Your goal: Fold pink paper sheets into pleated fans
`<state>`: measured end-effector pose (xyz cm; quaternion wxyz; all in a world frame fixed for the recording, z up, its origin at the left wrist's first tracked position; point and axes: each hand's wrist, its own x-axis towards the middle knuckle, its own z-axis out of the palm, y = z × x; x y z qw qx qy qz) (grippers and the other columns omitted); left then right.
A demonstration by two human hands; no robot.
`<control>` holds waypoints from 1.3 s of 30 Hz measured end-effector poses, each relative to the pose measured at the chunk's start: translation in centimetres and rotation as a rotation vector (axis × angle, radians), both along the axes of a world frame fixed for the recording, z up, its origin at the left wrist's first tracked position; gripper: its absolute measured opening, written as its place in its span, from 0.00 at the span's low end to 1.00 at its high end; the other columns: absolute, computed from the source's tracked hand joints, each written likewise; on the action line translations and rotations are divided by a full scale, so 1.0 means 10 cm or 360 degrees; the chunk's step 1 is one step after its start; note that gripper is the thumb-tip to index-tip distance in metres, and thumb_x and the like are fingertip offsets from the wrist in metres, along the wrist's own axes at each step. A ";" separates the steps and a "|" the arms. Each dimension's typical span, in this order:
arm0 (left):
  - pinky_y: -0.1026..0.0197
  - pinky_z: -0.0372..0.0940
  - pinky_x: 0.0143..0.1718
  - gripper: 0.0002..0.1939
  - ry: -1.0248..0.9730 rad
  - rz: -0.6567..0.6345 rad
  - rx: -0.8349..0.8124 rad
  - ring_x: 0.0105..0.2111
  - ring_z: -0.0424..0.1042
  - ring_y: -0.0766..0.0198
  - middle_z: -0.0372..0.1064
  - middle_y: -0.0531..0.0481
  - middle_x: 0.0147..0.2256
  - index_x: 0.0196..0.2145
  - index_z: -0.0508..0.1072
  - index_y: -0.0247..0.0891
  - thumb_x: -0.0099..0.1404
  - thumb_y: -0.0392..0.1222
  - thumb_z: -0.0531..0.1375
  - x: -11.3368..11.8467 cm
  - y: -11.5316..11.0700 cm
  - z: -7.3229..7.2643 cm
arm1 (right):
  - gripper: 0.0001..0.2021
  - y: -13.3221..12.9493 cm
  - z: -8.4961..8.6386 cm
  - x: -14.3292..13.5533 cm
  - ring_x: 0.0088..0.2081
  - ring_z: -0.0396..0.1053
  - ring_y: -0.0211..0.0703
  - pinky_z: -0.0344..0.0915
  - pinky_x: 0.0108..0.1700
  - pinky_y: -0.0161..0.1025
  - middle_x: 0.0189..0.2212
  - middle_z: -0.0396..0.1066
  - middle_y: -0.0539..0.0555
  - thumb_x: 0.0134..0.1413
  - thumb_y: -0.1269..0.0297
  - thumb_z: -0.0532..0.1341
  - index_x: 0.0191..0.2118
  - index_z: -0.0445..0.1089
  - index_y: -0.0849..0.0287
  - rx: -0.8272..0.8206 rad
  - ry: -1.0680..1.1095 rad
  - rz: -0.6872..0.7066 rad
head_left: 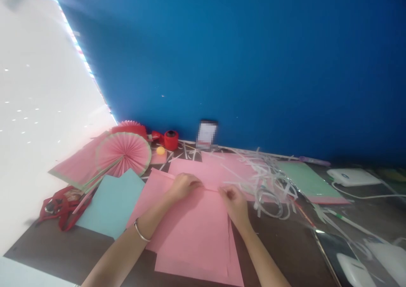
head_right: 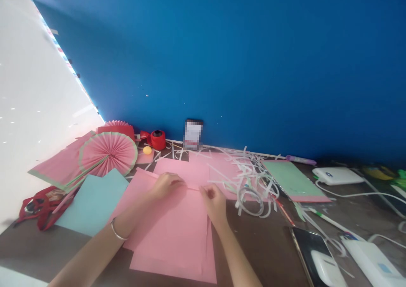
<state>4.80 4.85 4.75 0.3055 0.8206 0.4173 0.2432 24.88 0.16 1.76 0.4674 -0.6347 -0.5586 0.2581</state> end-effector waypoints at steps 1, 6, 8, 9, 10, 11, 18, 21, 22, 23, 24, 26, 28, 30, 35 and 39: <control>0.62 0.61 0.38 0.13 -0.0005 0.0011 0.0001 0.34 0.70 0.60 0.74 0.48 0.35 0.32 0.77 0.36 0.60 0.38 0.52 0.00 0.00 -0.02 | 0.12 0.01 -0.01 0.00 0.26 0.63 0.40 0.63 0.32 0.38 0.22 0.65 0.50 0.45 0.53 0.59 0.24 0.61 0.56 0.0011 0.0021 -0.0019; 0.63 0.60 0.38 0.13 0.0051 0.0000 0.0000 0.34 0.70 0.61 0.74 0.48 0.36 0.33 0.76 0.37 0.61 0.38 0.51 0.02 0.00 -0.02 | 0.14 0.04 -0.07 0.04 0.35 0.68 0.47 0.64 0.39 0.43 0.33 0.72 0.58 0.45 0.54 0.58 0.33 0.68 0.59 -0.0034 -0.0002 0.0075; 0.63 0.60 0.36 0.13 0.0107 -0.0002 0.0010 0.34 0.70 0.62 0.73 0.48 0.35 0.33 0.76 0.37 0.62 0.38 0.51 0.03 -0.01 -0.01 | 0.13 0.03 -0.08 0.05 0.35 0.68 0.48 0.63 0.40 0.44 0.32 0.73 0.57 0.46 0.53 0.57 0.31 0.70 0.58 -0.0057 -0.0063 0.0117; 0.63 0.59 0.36 0.13 0.0137 -0.0003 0.0024 0.33 0.69 0.62 0.73 0.48 0.35 0.33 0.75 0.37 0.62 0.39 0.51 0.04 -0.02 0.00 | 0.13 0.02 -0.07 0.05 0.35 0.68 0.48 0.64 0.40 0.44 0.31 0.73 0.57 0.47 0.53 0.57 0.30 0.70 0.58 -0.0057 -0.0079 0.0124; 0.63 0.59 0.36 0.12 0.0168 -0.0013 0.0045 0.33 0.69 0.62 0.73 0.48 0.34 0.34 0.75 0.37 0.62 0.40 0.52 0.04 -0.02 0.00 | 0.13 0.02 -0.06 0.05 0.34 0.69 0.48 0.64 0.39 0.44 0.30 0.73 0.56 0.47 0.53 0.57 0.29 0.70 0.58 -0.0051 -0.0087 0.0124; 0.63 0.58 0.36 0.12 0.0200 -0.0031 0.0071 0.32 0.69 0.63 0.73 0.48 0.33 0.34 0.75 0.38 0.62 0.41 0.53 0.05 -0.02 -0.01 | 0.13 0.01 -0.05 0.05 0.33 0.68 0.48 0.64 0.38 0.43 0.29 0.73 0.56 0.47 0.53 0.57 0.29 0.69 0.58 -0.0045 -0.0092 0.0125; 0.65 0.56 0.33 0.09 0.0178 -0.0101 0.0079 0.31 0.69 0.64 0.73 0.51 0.33 0.33 0.75 0.40 0.61 0.41 0.54 0.03 0.01 -0.05 | 0.12 0.02 0.02 0.05 0.33 0.69 0.47 0.65 0.38 0.42 0.28 0.74 0.55 0.44 0.54 0.60 0.27 0.70 0.58 -0.0124 0.0085 0.0151; 0.65 0.57 0.33 0.11 0.0163 -0.0105 0.0052 0.31 0.69 0.64 0.73 0.52 0.33 0.33 0.74 0.40 0.63 0.41 0.52 0.02 0.01 -0.07 | 0.12 0.03 0.01 0.06 0.33 0.70 0.47 0.66 0.38 0.42 0.29 0.74 0.55 0.44 0.54 0.60 0.27 0.70 0.59 -0.0147 0.0137 0.0147; 0.65 0.57 0.34 0.11 0.0168 -0.0123 0.0064 0.32 0.70 0.64 0.73 0.52 0.34 0.34 0.74 0.41 0.64 0.41 0.51 0.02 0.01 -0.07 | 0.12 0.03 0.01 0.06 0.33 0.70 0.47 0.66 0.38 0.42 0.29 0.74 0.55 0.44 0.54 0.60 0.27 0.70 0.59 -0.0137 0.0118 0.0150; 0.65 0.57 0.34 0.12 0.0186 -0.0144 0.0090 0.32 0.70 0.64 0.74 0.52 0.34 0.34 0.74 0.41 0.64 0.40 0.51 0.02 0.01 -0.07 | 0.12 0.02 0.01 0.07 0.33 0.70 0.47 0.66 0.37 0.41 0.28 0.73 0.55 0.45 0.54 0.59 0.27 0.70 0.59 -0.0120 0.0072 0.0162; 0.65 0.57 0.35 0.11 0.0222 -0.0165 0.0129 0.32 0.70 0.64 0.74 0.52 0.34 0.34 0.74 0.41 0.64 0.40 0.51 0.03 0.01 -0.07 | 0.12 0.01 0.01 0.06 0.32 0.70 0.47 0.66 0.36 0.41 0.28 0.73 0.55 0.47 0.55 0.58 0.28 0.70 0.58 -0.0090 -0.0006 0.0185; 0.64 0.56 0.35 0.10 0.0329 -0.0214 0.0228 0.32 0.70 0.63 0.74 0.51 0.33 0.34 0.74 0.40 0.63 0.37 0.52 0.04 0.00 -0.04 | 0.11 -0.01 0.04 0.06 0.32 0.69 0.47 0.65 0.36 0.42 0.29 0.73 0.55 0.50 0.56 0.56 0.29 0.70 0.57 0.0027 -0.0266 0.0267; 0.63 0.56 0.35 0.10 0.0420 -0.0287 0.0336 0.32 0.70 0.62 0.74 0.50 0.34 0.34 0.74 0.40 0.62 0.35 0.52 0.06 -0.02 0.00 | 0.11 -0.04 0.07 0.04 0.36 0.69 0.49 0.63 0.40 0.44 0.32 0.73 0.57 0.51 0.57 0.56 0.34 0.71 0.56 0.0182 -0.0590 0.0376; 0.63 0.56 0.35 0.10 0.0464 -0.0360 0.0428 0.31 0.70 0.63 0.74 0.50 0.34 0.35 0.73 0.40 0.62 0.34 0.51 0.08 -0.04 0.05 | 0.11 -0.07 0.11 0.02 0.39 0.68 0.50 0.60 0.43 0.45 0.35 0.73 0.57 0.52 0.58 0.56 0.37 0.71 0.55 0.0268 -0.0832 0.0482; 0.63 0.54 0.32 0.10 0.0459 -0.0429 0.0502 0.29 0.70 0.66 0.74 0.53 0.33 0.34 0.73 0.40 0.64 0.36 0.52 0.08 -0.07 0.11 | 0.12 -0.09 0.20 0.00 0.32 0.69 0.46 0.62 0.37 0.41 0.28 0.74 0.53 0.54 0.56 0.53 0.28 0.71 0.54 -0.0005 -0.0800 0.0540; 0.65 0.55 0.32 0.11 0.0402 -0.0361 0.0422 0.30 0.70 0.67 0.74 0.55 0.34 0.35 0.74 0.42 0.65 0.39 0.51 0.05 -0.05 0.09 | 0.15 -0.10 0.30 0.02 0.30 0.70 0.44 0.64 0.33 0.37 0.27 0.74 0.53 0.52 0.54 0.53 0.27 0.71 0.56 -0.0237 -0.0385 0.0592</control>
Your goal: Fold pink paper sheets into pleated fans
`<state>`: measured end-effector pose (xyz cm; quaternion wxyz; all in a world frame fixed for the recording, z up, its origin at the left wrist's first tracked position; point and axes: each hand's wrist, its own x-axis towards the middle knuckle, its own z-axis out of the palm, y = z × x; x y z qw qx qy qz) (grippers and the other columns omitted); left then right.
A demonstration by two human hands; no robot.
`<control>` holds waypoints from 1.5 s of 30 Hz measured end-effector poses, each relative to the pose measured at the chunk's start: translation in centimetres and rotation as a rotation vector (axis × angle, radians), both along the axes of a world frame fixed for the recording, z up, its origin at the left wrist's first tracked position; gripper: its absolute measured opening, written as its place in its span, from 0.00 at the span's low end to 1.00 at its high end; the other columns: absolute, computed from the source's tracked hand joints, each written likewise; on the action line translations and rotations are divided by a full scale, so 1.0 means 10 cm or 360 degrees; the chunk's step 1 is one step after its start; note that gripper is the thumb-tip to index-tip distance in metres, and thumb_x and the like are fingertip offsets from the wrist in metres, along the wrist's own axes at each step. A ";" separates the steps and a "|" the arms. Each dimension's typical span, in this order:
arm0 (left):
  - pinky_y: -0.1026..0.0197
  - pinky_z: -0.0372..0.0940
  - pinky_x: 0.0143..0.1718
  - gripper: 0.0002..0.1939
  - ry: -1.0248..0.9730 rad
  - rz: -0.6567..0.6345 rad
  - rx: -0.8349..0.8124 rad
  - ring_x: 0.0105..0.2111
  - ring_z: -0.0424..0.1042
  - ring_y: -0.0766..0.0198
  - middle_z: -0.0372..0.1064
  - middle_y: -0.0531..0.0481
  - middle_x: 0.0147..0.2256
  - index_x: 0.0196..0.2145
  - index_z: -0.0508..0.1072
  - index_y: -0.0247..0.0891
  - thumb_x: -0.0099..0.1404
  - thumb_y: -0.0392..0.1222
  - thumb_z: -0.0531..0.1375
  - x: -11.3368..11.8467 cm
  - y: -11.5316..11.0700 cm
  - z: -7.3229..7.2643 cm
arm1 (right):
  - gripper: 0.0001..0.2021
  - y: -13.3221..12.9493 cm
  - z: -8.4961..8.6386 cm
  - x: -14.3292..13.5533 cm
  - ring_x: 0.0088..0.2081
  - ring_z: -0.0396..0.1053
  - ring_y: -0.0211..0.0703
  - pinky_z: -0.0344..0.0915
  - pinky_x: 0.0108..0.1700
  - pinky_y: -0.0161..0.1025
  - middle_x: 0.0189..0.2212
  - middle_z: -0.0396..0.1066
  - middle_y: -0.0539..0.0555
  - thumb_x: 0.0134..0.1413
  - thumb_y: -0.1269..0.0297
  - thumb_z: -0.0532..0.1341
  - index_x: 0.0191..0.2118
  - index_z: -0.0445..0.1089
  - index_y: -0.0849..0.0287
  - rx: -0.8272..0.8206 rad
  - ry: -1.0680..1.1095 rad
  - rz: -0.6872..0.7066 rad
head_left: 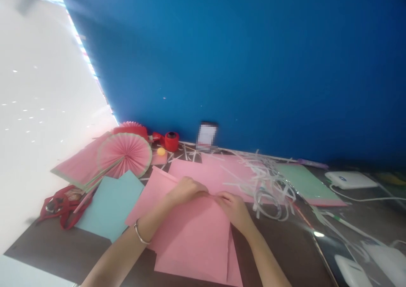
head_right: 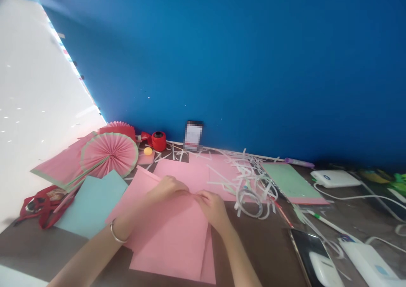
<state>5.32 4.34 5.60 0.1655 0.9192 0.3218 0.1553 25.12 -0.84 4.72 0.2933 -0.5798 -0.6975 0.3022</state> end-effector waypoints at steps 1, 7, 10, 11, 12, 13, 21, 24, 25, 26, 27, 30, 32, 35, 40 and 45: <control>0.65 0.55 0.32 0.11 -0.0004 0.0022 -0.0024 0.30 0.70 0.67 0.75 0.55 0.34 0.35 0.74 0.42 0.65 0.40 0.52 -0.01 0.00 0.00 | 0.14 0.00 0.02 0.01 0.31 0.71 0.44 0.65 0.33 0.36 0.27 0.75 0.53 0.52 0.54 0.54 0.27 0.72 0.57 -0.0037 0.0064 -0.0022; 0.66 0.55 0.32 0.10 0.0008 0.0196 -0.0171 0.29 0.69 0.66 0.75 0.54 0.31 0.33 0.76 0.43 0.63 0.43 0.54 -0.07 0.04 0.00 | 0.13 0.05 0.01 0.09 0.31 0.72 0.48 0.67 0.34 0.40 0.27 0.76 0.54 0.43 0.55 0.60 0.26 0.74 0.59 -0.0135 0.0265 -0.0242; 0.67 0.54 0.31 0.11 -0.0007 0.0237 -0.0211 0.28 0.68 0.67 0.75 0.54 0.31 0.30 0.76 0.42 0.62 0.46 0.55 -0.14 0.10 0.01 | 0.13 0.08 0.00 0.15 0.33 0.72 0.50 0.68 0.37 0.41 0.28 0.76 0.55 0.40 0.55 0.62 0.26 0.75 0.60 -0.0200 0.0375 -0.0316; 0.67 0.54 0.29 0.12 -0.0011 0.0246 -0.0237 0.28 0.67 0.67 0.75 0.54 0.30 0.29 0.76 0.41 0.62 0.46 0.55 -0.17 0.12 0.02 | 0.13 0.09 0.00 0.17 0.34 0.73 0.51 0.68 0.38 0.42 0.29 0.76 0.56 0.39 0.55 0.63 0.26 0.75 0.60 -0.0224 0.0395 -0.0331; 0.67 0.53 0.28 0.13 -0.0015 0.0255 -0.0274 0.27 0.66 0.68 0.74 0.53 0.29 0.27 0.76 0.40 0.61 0.47 0.55 -0.20 0.15 0.03 | 0.13 0.10 0.00 0.20 0.35 0.73 0.51 0.68 0.39 0.43 0.29 0.76 0.56 0.38 0.54 0.63 0.27 0.75 0.60 -0.0247 0.0414 -0.0344; 0.68 0.52 0.26 0.14 -0.0017 0.0267 -0.0317 0.25 0.65 0.69 0.73 0.53 0.27 0.26 0.76 0.39 0.61 0.48 0.56 -0.24 0.17 0.04 | 0.14 0.10 -0.01 0.23 0.36 0.73 0.52 0.68 0.41 0.44 0.30 0.76 0.57 0.38 0.54 0.63 0.28 0.76 0.60 -0.0269 0.0434 -0.0353; 0.66 0.44 0.20 0.19 0.0026 0.0380 -0.0423 0.19 0.54 0.72 0.64 0.54 0.18 0.21 0.73 0.35 0.57 0.53 0.56 -0.45 0.31 0.03 | 0.17 0.11 -0.04 0.34 0.41 0.71 0.53 0.65 0.47 0.47 0.36 0.75 0.58 0.41 0.52 0.62 0.34 0.76 0.60 -0.0314 0.0495 -0.0331; 0.66 0.43 0.20 0.22 0.0047 0.0425 -0.0381 0.18 0.51 0.72 0.59 0.55 0.16 0.17 0.70 0.35 0.56 0.56 0.56 -0.51 0.35 0.03 | 0.17 0.11 -0.02 0.34 0.41 0.71 0.52 0.65 0.46 0.47 0.35 0.76 0.57 0.42 0.52 0.62 0.34 0.76 0.59 -0.0291 0.0484 -0.0341; 0.66 0.43 0.20 0.23 0.0042 0.0438 -0.0377 0.17 0.50 0.72 0.58 0.55 0.15 0.16 0.69 0.34 0.56 0.57 0.55 -0.54 0.36 0.04 | 0.17 0.11 -0.02 0.35 0.41 0.71 0.53 0.65 0.46 0.47 0.35 0.76 0.57 0.41 0.52 0.62 0.34 0.76 0.59 -0.0278 0.0483 -0.0348; 0.66 0.43 0.19 0.24 0.0032 0.0449 -0.0383 0.17 0.50 0.72 0.57 0.55 0.15 0.16 0.68 0.34 0.56 0.58 0.55 -0.58 0.37 0.05 | 0.17 0.12 -0.02 0.37 0.41 0.71 0.53 0.65 0.46 0.47 0.35 0.76 0.57 0.41 0.52 0.62 0.34 0.76 0.59 -0.0266 0.0479 -0.0355; 0.66 0.43 0.19 0.24 0.0020 0.0460 -0.0399 0.17 0.50 0.72 0.58 0.55 0.15 0.16 0.68 0.34 0.55 0.58 0.56 -0.63 0.39 0.07 | 0.17 0.12 -0.03 0.39 0.41 0.71 0.53 0.66 0.46 0.47 0.35 0.76 0.56 0.41 0.52 0.62 0.34 0.76 0.58 -0.0257 0.0473 -0.0363; 0.66 0.44 0.19 0.21 -0.0017 0.0508 -0.0460 0.19 0.55 0.71 0.62 0.54 0.17 0.19 0.72 0.34 0.53 0.57 0.58 -0.80 0.44 0.11 | 0.17 0.13 -0.05 0.47 0.41 0.71 0.53 0.65 0.46 0.47 0.35 0.76 0.56 0.41 0.52 0.62 0.34 0.76 0.58 -0.0235 0.0447 -0.0405; 0.66 0.46 0.19 0.20 -0.0054 0.0548 -0.0491 0.20 0.58 0.70 0.65 0.52 0.19 0.21 0.74 0.34 0.52 0.56 0.59 -0.91 0.46 0.14 | 0.17 0.13 -0.07 0.52 0.42 0.71 0.54 0.65 0.46 0.48 0.35 0.76 0.57 0.41 0.51 0.62 0.34 0.76 0.59 -0.0220 0.0448 -0.0438; 0.67 0.50 0.21 0.19 -0.0159 0.0546 -0.0555 0.22 0.60 0.69 0.68 0.51 0.21 0.24 0.76 0.33 0.53 0.55 0.59 -1.02 0.46 0.19 | 0.19 0.14 -0.11 0.58 0.43 0.70 0.55 0.64 0.47 0.48 0.36 0.75 0.57 0.39 0.50 0.62 0.33 0.76 0.60 -0.0224 0.0471 -0.0470; 0.67 0.55 0.24 0.15 -0.0301 0.0455 -0.0683 0.24 0.63 0.68 0.71 0.49 0.25 0.27 0.77 0.33 0.51 0.50 0.62 -1.07 0.43 0.26 | 0.20 0.14 -0.13 0.62 0.44 0.69 0.55 0.63 0.48 0.48 0.37 0.75 0.57 0.39 0.49 0.63 0.34 0.75 0.60 -0.0241 0.0471 -0.0506; 0.67 0.56 0.23 0.16 -0.0412 0.0484 -0.0736 0.23 0.63 0.67 0.72 0.48 0.24 0.28 0.78 0.32 0.51 0.50 0.62 -1.05 0.42 0.26 | 0.18 0.14 -0.09 0.62 0.43 0.70 0.54 0.64 0.48 0.47 0.38 0.75 0.57 0.40 0.51 0.63 0.34 0.75 0.60 -0.0241 0.0503 -0.0471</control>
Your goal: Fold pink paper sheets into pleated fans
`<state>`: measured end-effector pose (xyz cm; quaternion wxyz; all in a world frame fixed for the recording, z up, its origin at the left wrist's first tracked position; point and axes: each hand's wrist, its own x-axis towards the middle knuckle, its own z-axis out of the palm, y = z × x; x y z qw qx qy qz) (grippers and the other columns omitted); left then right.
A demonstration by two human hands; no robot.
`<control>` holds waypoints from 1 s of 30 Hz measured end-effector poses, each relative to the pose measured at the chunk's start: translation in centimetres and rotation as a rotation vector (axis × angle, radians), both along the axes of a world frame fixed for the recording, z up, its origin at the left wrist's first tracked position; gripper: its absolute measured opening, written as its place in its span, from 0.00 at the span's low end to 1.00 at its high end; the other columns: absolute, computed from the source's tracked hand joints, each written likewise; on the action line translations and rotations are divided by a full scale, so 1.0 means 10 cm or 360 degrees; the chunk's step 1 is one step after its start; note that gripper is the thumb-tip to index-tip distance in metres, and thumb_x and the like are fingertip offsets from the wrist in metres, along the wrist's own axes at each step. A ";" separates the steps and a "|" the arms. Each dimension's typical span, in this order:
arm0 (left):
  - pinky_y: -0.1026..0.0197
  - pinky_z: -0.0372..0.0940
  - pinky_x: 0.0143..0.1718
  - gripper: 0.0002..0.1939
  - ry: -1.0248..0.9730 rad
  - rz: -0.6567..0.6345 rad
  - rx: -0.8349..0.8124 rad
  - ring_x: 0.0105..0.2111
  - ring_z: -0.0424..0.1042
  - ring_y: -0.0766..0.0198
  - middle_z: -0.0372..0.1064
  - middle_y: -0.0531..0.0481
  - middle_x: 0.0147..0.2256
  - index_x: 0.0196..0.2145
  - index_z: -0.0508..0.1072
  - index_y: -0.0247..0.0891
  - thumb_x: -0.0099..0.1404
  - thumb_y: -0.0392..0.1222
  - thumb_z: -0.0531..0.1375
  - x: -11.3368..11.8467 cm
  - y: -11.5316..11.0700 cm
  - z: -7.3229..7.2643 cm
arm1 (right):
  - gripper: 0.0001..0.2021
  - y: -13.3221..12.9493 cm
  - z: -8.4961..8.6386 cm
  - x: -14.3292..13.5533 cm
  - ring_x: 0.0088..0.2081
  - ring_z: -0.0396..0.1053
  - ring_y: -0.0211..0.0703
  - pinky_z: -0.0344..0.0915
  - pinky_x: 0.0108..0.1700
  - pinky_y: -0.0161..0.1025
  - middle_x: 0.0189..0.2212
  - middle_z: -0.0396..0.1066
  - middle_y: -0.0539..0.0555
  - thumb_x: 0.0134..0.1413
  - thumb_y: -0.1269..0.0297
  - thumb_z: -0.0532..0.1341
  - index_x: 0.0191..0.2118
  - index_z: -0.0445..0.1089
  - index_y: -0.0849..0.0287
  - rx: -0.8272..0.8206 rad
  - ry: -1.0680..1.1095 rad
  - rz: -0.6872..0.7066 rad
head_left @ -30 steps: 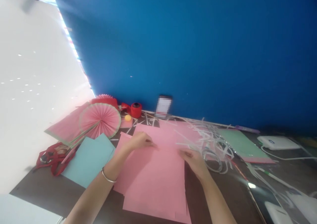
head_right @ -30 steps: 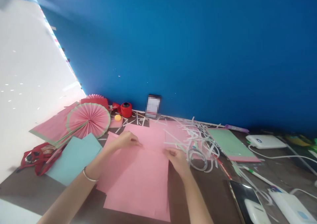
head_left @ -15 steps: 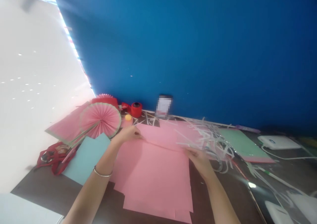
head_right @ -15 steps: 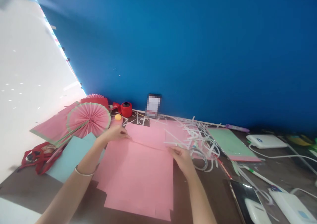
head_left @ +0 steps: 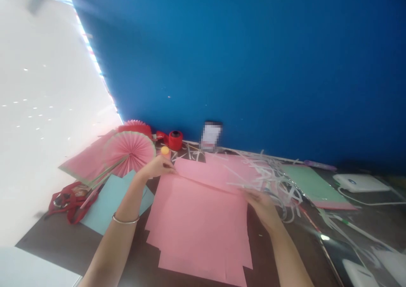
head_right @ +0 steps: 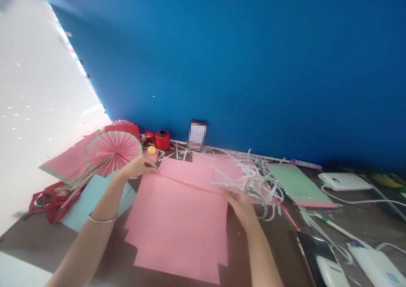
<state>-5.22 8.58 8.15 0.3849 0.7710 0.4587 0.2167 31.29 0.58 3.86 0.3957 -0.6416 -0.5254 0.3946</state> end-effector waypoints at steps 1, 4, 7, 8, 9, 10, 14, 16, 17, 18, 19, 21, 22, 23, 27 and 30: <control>0.67 0.57 0.24 0.16 -0.0013 0.0010 0.0008 0.23 0.64 0.67 0.72 0.48 0.24 0.28 0.78 0.32 0.52 0.50 0.61 0.01 0.00 -0.01 | 0.18 0.00 0.01 0.00 0.44 0.70 0.54 0.64 0.48 0.47 0.38 0.75 0.57 0.40 0.51 0.62 0.34 0.75 0.60 0.0000 -0.0003 -0.0002; 0.67 0.58 0.26 0.15 -0.0024 -0.0010 0.0024 0.25 0.65 0.66 0.73 0.47 0.27 0.30 0.78 0.32 0.54 0.48 0.60 0.01 0.02 -0.04 | 0.17 0.00 0.01 0.00 0.45 0.69 0.54 0.62 0.50 0.48 0.39 0.74 0.56 0.42 0.52 0.61 0.35 0.75 0.59 0.0014 -0.0041 0.0015; 0.67 0.60 0.29 0.14 0.0064 -0.0083 0.0020 0.27 0.67 0.65 0.73 0.47 0.28 0.30 0.77 0.32 0.55 0.47 0.59 -0.02 0.05 -0.08 | 0.17 0.00 0.01 0.00 0.46 0.68 0.54 0.60 0.52 0.48 0.40 0.74 0.56 0.44 0.52 0.60 0.35 0.75 0.59 0.0030 -0.0078 0.0047; 0.67 0.60 0.29 0.14 0.0135 -0.0102 0.0017 0.28 0.68 0.65 0.73 0.47 0.28 0.30 0.76 0.32 0.55 0.47 0.58 -0.01 0.06 -0.09 | 0.17 0.00 0.01 0.00 0.46 0.68 0.54 0.60 0.51 0.49 0.39 0.74 0.56 0.44 0.53 0.60 0.35 0.75 0.59 0.0026 -0.0092 0.0048; 0.67 0.61 0.31 0.14 0.0233 -0.0112 0.0020 0.29 0.68 0.64 0.73 0.48 0.29 0.31 0.76 0.33 0.56 0.47 0.58 0.01 0.05 -0.10 | 0.17 0.00 0.00 -0.01 0.45 0.69 0.54 0.61 0.51 0.49 0.38 0.75 0.56 0.43 0.53 0.60 0.34 0.75 0.59 0.0022 -0.0107 0.0046; 0.66 0.62 0.32 0.14 0.0354 -0.0113 0.0039 0.30 0.69 0.63 0.73 0.48 0.31 0.32 0.75 0.34 0.57 0.48 0.57 0.06 0.03 -0.12 | 0.17 0.01 0.00 -0.03 0.44 0.69 0.54 0.62 0.50 0.49 0.38 0.75 0.56 0.43 0.52 0.60 0.34 0.75 0.59 0.0017 -0.0122 0.0048; 0.49 0.57 0.49 0.18 0.0921 0.0073 0.0469 0.46 0.65 0.49 0.69 0.39 0.43 0.40 0.73 0.35 0.60 0.51 0.54 0.55 -0.23 -0.29 | 0.17 0.02 -0.03 -0.13 0.42 0.71 0.54 0.64 0.47 0.47 0.36 0.75 0.56 0.44 0.52 0.59 0.33 0.75 0.59 0.0035 -0.0223 0.0100; 0.45 0.47 0.56 0.20 0.0973 0.0041 0.0798 0.56 0.54 0.48 0.60 0.36 0.53 0.49 0.67 0.34 0.65 0.45 0.48 0.88 -0.42 -0.44 | 0.17 0.03 -0.08 -0.16 0.41 0.71 0.53 0.65 0.45 0.46 0.36 0.75 0.56 0.45 0.51 0.58 0.33 0.75 0.59 0.0073 -0.0314 0.0105; 0.44 0.43 0.58 0.23 0.0950 -0.0019 0.0910 0.59 0.47 0.47 0.53 0.35 0.57 0.54 0.61 0.31 0.66 0.45 0.46 1.02 -0.51 -0.53 | 0.17 0.04 -0.12 -0.17 0.40 0.71 0.52 0.65 0.44 0.46 0.36 0.75 0.57 0.46 0.51 0.57 0.33 0.75 0.60 0.0096 -0.0366 0.0103; 0.43 0.40 0.58 0.27 0.0917 -0.0058 0.0973 0.61 0.42 0.46 0.49 0.33 0.59 0.57 0.56 0.28 0.66 0.49 0.45 1.14 -0.59 -0.61 | 0.18 0.05 -0.15 -0.16 0.40 0.71 0.51 0.65 0.43 0.45 0.36 0.75 0.57 0.47 0.52 0.56 0.34 0.74 0.60 0.0115 -0.0427 0.0104; 0.42 0.39 0.58 0.32 0.0882 -0.0078 0.0988 0.61 0.39 0.46 0.45 0.32 0.60 0.59 0.52 0.26 0.65 0.53 0.43 1.23 -0.64 -0.69 | 0.18 0.06 -0.19 -0.15 0.39 0.71 0.50 0.65 0.42 0.44 0.35 0.75 0.56 0.48 0.52 0.54 0.35 0.74 0.60 0.0129 -0.0497 0.0105; 0.44 0.39 0.59 0.36 0.0833 -0.0086 0.0951 0.62 0.37 0.46 0.43 0.32 0.60 0.60 0.49 0.25 0.65 0.57 0.41 1.31 -0.71 -0.79 | 0.17 0.06 -0.24 -0.14 0.37 0.71 0.48 0.66 0.41 0.42 0.34 0.75 0.56 0.50 0.54 0.52 0.35 0.73 0.59 0.0135 -0.0698 0.0094; 0.45 0.39 0.59 0.36 0.0813 -0.0088 0.0917 0.62 0.38 0.47 0.43 0.32 0.61 0.60 0.48 0.26 0.65 0.58 0.40 1.31 -0.72 -0.82 | 0.17 0.06 -0.25 -0.15 0.37 0.71 0.47 0.65 0.40 0.43 0.33 0.75 0.56 0.51 0.55 0.51 0.36 0.73 0.59 0.0152 -0.0837 0.0064; 0.46 0.39 0.59 0.36 0.0794 -0.0088 0.0884 0.62 0.38 0.48 0.43 0.33 0.61 0.60 0.48 0.26 0.65 0.58 0.39 1.31 -0.72 -0.84 | 0.16 0.05 -0.25 -0.17 0.37 0.70 0.48 0.65 0.41 0.44 0.33 0.74 0.56 0.52 0.57 0.51 0.37 0.72 0.59 0.0194 -0.0996 0.0025; 0.45 0.37 0.59 0.34 0.0711 -0.0061 0.0805 0.62 0.36 0.48 0.39 0.34 0.62 0.61 0.47 0.29 0.65 0.57 0.39 1.26 -0.71 -0.82 | 0.18 -0.06 -0.24 -0.45 0.46 0.66 0.53 0.59 0.49 0.50 0.41 0.71 0.62 0.55 0.66 0.46 0.43 0.70 0.63 0.0567 -0.1452 0.0074; 0.44 0.36 0.59 0.33 0.0688 -0.0045 0.0784 0.62 0.35 0.47 0.38 0.36 0.62 0.61 0.46 0.30 0.65 0.53 0.42 1.27 -0.71 -0.83 | 0.21 -0.14 -0.31 -0.73 0.54 0.60 0.48 0.55 0.55 0.48 0.52 0.65 0.59 0.58 0.67 0.43 0.53 0.64 0.60 0.0700 -0.1380 0.0421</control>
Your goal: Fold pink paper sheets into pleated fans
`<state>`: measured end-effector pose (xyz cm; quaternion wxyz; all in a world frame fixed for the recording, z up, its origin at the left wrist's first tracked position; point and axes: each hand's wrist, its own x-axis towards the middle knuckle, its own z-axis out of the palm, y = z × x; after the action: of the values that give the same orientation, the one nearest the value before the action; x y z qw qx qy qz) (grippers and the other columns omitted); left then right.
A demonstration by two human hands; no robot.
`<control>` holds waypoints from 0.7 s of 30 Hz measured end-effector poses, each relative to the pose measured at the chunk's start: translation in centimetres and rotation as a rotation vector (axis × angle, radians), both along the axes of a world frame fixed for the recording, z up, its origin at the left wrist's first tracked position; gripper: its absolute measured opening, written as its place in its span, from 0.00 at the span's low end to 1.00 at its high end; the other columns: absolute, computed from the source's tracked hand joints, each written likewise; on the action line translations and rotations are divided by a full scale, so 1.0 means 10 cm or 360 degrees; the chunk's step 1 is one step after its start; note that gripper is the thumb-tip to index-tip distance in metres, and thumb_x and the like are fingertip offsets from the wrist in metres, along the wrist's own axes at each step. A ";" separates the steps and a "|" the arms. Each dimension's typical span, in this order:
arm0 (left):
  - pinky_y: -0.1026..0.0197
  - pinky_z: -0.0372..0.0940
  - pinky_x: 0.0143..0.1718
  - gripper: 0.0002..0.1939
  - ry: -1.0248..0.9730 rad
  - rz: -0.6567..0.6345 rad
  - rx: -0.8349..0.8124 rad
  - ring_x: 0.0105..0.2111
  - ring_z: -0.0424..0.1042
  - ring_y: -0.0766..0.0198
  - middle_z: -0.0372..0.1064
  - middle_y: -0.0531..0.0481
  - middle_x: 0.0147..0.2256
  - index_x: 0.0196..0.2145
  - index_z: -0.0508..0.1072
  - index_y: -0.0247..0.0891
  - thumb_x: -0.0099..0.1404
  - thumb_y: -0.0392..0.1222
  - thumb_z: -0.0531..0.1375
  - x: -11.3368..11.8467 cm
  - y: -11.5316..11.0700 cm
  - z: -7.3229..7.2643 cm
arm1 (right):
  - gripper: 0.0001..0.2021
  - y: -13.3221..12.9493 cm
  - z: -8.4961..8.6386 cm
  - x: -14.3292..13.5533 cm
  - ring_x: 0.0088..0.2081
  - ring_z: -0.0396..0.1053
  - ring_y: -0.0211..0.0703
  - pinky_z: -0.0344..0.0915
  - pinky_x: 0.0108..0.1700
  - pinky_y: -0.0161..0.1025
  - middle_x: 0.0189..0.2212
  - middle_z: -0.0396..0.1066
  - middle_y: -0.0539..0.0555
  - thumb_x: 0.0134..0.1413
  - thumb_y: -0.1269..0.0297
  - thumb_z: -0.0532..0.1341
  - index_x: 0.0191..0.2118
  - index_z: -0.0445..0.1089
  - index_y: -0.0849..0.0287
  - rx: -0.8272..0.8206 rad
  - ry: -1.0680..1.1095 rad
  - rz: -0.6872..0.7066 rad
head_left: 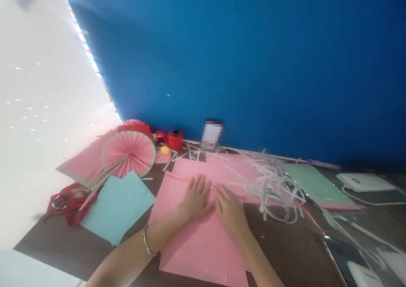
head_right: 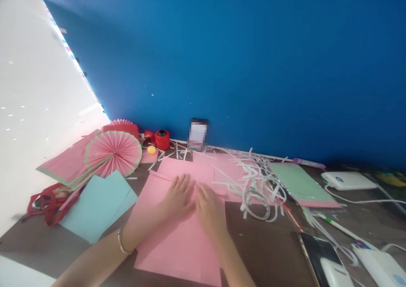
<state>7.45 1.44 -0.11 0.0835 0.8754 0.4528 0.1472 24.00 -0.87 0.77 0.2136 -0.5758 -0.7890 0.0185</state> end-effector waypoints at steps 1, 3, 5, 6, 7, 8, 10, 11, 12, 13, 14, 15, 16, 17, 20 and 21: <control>0.44 0.36 0.59 0.32 0.0006 -0.0002 -0.0002 0.62 0.35 0.47 0.38 0.36 0.62 0.62 0.46 0.31 0.65 0.52 0.43 0.00 0.00 -0.01 | 0.22 -0.02 -0.03 -0.07 0.56 0.57 0.46 0.54 0.57 0.48 0.55 0.60 0.57 0.59 0.67 0.42 0.57 0.59 0.60 -0.0061 0.0015 0.0079; 0.44 0.36 0.59 0.31 0.0023 -0.0028 0.0003 0.62 0.35 0.47 0.38 0.36 0.62 0.62 0.46 0.30 0.65 0.50 0.43 0.00 0.01 -0.03 | 0.23 -0.04 -0.08 -0.14 0.58 0.53 0.44 0.52 0.58 0.46 0.59 0.55 0.56 0.60 0.65 0.40 0.60 0.53 0.61 -0.0177 0.0058 0.0112; 0.44 0.36 0.59 0.33 0.0033 -0.0047 0.0017 0.62 0.34 0.47 0.38 0.35 0.62 0.61 0.46 0.28 0.65 0.51 0.43 -0.02 0.02 -0.04 | 0.24 -0.05 -0.08 -0.15 0.59 0.51 0.44 0.51 0.59 0.46 0.60 0.52 0.57 0.61 0.62 0.39 0.60 0.52 0.63 -0.0281 0.0058 0.0071; 0.44 0.36 0.59 0.34 0.0036 -0.0033 0.0022 0.62 0.34 0.46 0.38 0.34 0.62 0.61 0.46 0.27 0.64 0.52 0.44 -0.04 0.03 -0.04 | 0.25 -0.06 -0.07 -0.15 0.60 0.50 0.44 0.51 0.59 0.46 0.60 0.52 0.58 0.61 0.61 0.39 0.60 0.52 0.64 -0.0328 0.0037 0.0056; 0.43 0.36 0.59 0.36 0.0040 0.0002 0.0023 0.62 0.33 0.45 0.37 0.32 0.62 0.61 0.46 0.25 0.63 0.53 0.45 -0.05 0.04 -0.04 | 0.25 -0.06 -0.05 -0.14 0.60 0.49 0.44 0.50 0.60 0.46 0.60 0.51 0.58 0.61 0.60 0.39 0.60 0.53 0.65 -0.0366 0.0011 0.0044; 0.42 0.35 0.59 0.37 0.0045 0.0057 0.0019 0.62 0.32 0.44 0.36 0.30 0.61 0.61 0.46 0.23 0.63 0.54 0.45 -0.08 0.05 -0.04 | 0.26 -0.07 -0.03 -0.13 0.61 0.48 0.45 0.49 0.60 0.46 0.60 0.50 0.58 0.61 0.58 0.39 0.60 0.52 0.66 -0.0395 -0.0016 0.0035; 0.41 0.36 0.59 0.39 0.0058 0.0201 -0.0002 0.61 0.30 0.42 0.34 0.28 0.61 0.61 0.44 0.21 0.62 0.56 0.45 -0.13 0.07 -0.03 | 0.27 -0.09 0.01 -0.13 0.61 0.46 0.45 0.47 0.61 0.47 0.61 0.48 0.58 0.61 0.56 0.39 0.61 0.51 0.66 -0.0437 -0.0053 0.0024; 0.41 0.37 0.58 0.39 0.0064 0.0268 -0.0014 0.61 0.30 0.42 0.33 0.28 0.61 0.61 0.44 0.21 0.62 0.56 0.45 -0.16 0.09 -0.04 | 0.28 -0.10 0.02 -0.14 0.61 0.46 0.46 0.47 0.61 0.47 0.61 0.48 0.58 0.61 0.54 0.39 0.61 0.50 0.65 -0.0448 -0.0065 0.0024; 0.41 0.38 0.58 0.39 0.0069 0.0323 -0.0021 0.61 0.30 0.42 0.33 0.28 0.61 0.61 0.43 0.21 0.63 0.56 0.44 -0.19 0.10 -0.04 | 0.28 -0.10 0.03 -0.14 0.62 0.45 0.45 0.47 0.61 0.47 0.61 0.47 0.57 0.60 0.53 0.40 0.61 0.50 0.65 -0.0451 -0.0075 0.0025; 0.40 0.39 0.58 0.39 0.0076 0.0367 -0.0018 0.61 0.30 0.42 0.34 0.28 0.61 0.61 0.43 0.22 0.63 0.56 0.43 -0.23 0.13 -0.05 | 0.28 -0.11 0.03 -0.14 0.62 0.45 0.45 0.46 0.61 0.47 0.61 0.46 0.57 0.60 0.53 0.40 0.61 0.49 0.64 -0.0447 -0.0083 0.0030; 0.40 0.39 0.58 0.38 0.0086 0.0387 0.0000 0.61 0.31 0.43 0.35 0.28 0.61 0.61 0.43 0.22 0.64 0.56 0.42 -0.26 0.15 -0.06 | 0.28 -0.11 0.02 -0.14 0.62 0.45 0.45 0.46 0.61 0.47 0.62 0.46 0.56 0.60 0.53 0.40 0.62 0.49 0.63 -0.0438 -0.0089 0.0036; 0.40 0.40 0.57 0.38 0.0099 0.0394 0.0022 0.61 0.32 0.43 0.36 0.28 0.61 0.61 0.43 0.22 0.64 0.56 0.41 -0.30 0.16 -0.08 | 0.28 -0.11 0.01 -0.14 0.61 0.45 0.45 0.46 0.61 0.47 0.62 0.46 0.56 0.60 0.53 0.40 0.62 0.48 0.62 -0.0424 -0.0091 0.0042; 0.39 0.40 0.57 0.37 0.0117 0.0401 0.0042 0.61 0.32 0.42 0.37 0.28 0.61 0.61 0.44 0.22 0.64 0.56 0.41 -0.34 0.18 -0.08 | 0.28 -0.11 0.01 -0.14 0.61 0.46 0.46 0.46 0.61 0.47 0.62 0.46 0.55 0.60 0.53 0.40 0.62 0.48 0.61 -0.0408 -0.0091 0.0044; 0.40 0.41 0.57 0.37 0.0138 0.0415 0.0055 0.61 0.33 0.42 0.38 0.28 0.61 0.60 0.45 0.22 0.64 0.57 0.41 -0.38 0.19 -0.09 | 0.28 -0.11 0.00 -0.13 0.61 0.46 0.46 0.47 0.61 0.48 0.62 0.46 0.55 0.60 0.53 0.41 0.62 0.48 0.60 -0.0396 -0.0089 0.0048; 0.41 0.42 0.57 0.38 0.0197 0.0532 0.0047 0.61 0.35 0.40 0.39 0.28 0.61 0.60 0.46 0.22 0.64 0.58 0.42 -0.48 0.19 -0.09 | 0.26 -0.09 0.01 -0.11 0.60 0.49 0.47 0.49 0.60 0.48 0.61 0.48 0.55 0.60 0.54 0.42 0.61 0.50 0.59 -0.0379 -0.0079 0.0064; 0.41 0.42 0.57 0.38 0.0211 0.0573 0.0039 0.61 0.36 0.39 0.39 0.27 0.61 0.60 0.47 0.22 0.63 0.58 0.42 -0.50 0.18 -0.09 | 0.26 -0.08 0.02 -0.10 0.60 0.50 0.47 0.49 0.59 0.48 0.61 0.49 0.55 0.60 0.55 0.42 0.61 0.51 0.60 -0.0381 -0.0073 0.0067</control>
<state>2.44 3.29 -1.04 0.0152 0.7889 0.6049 0.1072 23.01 -1.71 1.00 0.1247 -0.5809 -0.7977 0.1038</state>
